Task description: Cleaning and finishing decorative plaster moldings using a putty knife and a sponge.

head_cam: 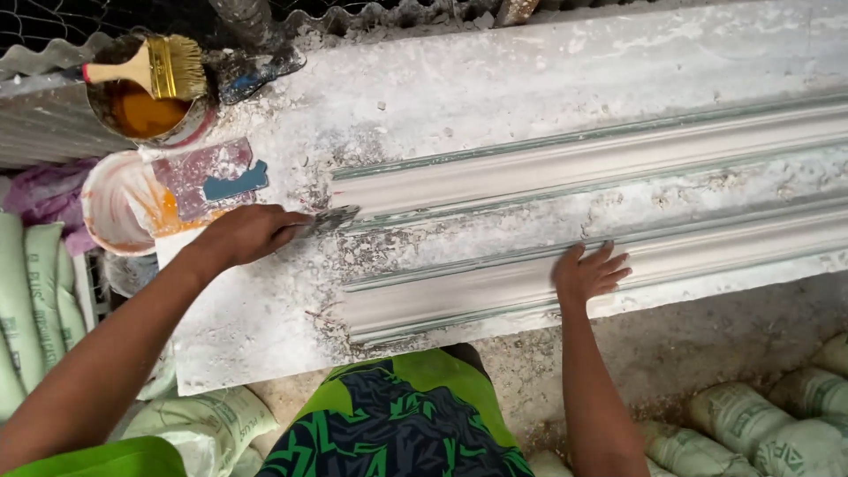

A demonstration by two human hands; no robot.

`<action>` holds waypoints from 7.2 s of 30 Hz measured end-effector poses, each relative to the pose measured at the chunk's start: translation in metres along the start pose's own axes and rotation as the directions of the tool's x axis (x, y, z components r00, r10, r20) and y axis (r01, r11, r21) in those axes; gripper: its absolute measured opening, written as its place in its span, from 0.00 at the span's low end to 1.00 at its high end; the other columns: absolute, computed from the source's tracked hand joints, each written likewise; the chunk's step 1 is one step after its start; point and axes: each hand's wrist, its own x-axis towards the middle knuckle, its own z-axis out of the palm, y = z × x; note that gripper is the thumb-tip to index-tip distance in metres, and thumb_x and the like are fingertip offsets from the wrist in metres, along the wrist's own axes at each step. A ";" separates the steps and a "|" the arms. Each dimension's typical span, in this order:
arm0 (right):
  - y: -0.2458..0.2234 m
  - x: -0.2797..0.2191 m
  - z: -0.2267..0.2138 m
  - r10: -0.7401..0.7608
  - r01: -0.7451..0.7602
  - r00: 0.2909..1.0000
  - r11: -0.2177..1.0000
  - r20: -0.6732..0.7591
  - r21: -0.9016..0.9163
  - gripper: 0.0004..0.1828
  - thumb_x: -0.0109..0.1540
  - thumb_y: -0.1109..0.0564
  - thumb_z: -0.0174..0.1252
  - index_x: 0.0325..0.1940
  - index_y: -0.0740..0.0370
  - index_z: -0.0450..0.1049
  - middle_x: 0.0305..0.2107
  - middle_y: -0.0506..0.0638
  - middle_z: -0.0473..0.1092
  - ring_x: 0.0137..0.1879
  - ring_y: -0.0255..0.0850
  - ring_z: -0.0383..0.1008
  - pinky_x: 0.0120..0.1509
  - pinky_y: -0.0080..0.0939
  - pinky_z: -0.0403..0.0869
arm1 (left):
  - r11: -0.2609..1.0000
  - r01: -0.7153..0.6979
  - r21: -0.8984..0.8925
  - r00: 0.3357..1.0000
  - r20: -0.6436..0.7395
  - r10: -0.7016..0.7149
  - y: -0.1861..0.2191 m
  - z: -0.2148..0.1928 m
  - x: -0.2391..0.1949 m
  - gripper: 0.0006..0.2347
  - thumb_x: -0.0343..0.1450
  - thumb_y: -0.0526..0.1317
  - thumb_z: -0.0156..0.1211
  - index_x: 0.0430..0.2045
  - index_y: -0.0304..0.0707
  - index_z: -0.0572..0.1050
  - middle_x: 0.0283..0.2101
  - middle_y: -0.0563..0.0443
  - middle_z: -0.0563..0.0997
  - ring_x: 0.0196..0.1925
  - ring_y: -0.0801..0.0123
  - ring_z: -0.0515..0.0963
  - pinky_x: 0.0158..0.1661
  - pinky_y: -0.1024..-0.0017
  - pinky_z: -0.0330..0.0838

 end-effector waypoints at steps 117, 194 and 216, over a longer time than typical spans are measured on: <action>0.138 0.354 -0.120 -0.535 0.508 0.773 0.844 -0.341 -0.171 0.27 0.65 0.47 0.48 0.67 0.56 0.69 0.66 0.55 0.66 0.73 0.52 0.62 0.77 0.61 0.48 | 0.942 -0.045 0.332 0.997 0.069 0.023 0.564 -0.041 0.361 0.16 0.78 0.47 0.43 0.62 0.67 0.70 0.39 0.39 0.85 0.46 0.42 0.85 0.48 0.42 0.79; 0.425 1.088 -0.404 -0.748 0.739 0.623 0.659 -0.228 -0.141 0.18 0.70 0.59 0.47 0.62 0.65 0.72 0.59 0.64 0.70 0.67 0.62 0.70 0.72 0.61 0.62 | 0.893 -0.076 0.444 0.958 -0.217 0.190 1.045 0.012 0.727 0.17 0.78 0.51 0.41 0.62 0.78 0.67 0.33 0.46 0.81 0.29 0.45 0.85 0.30 0.47 0.81; 0.408 1.081 -0.414 -0.747 0.741 0.628 0.660 -0.219 -0.124 0.19 0.66 0.54 0.54 0.61 0.58 0.73 0.60 0.59 0.68 0.67 0.54 0.69 0.70 0.57 0.61 | 0.858 -0.292 0.423 0.917 -0.130 0.376 1.325 0.027 1.000 0.18 0.76 0.48 0.42 0.59 0.80 0.70 0.30 0.51 0.82 0.31 0.50 0.86 0.30 0.49 0.78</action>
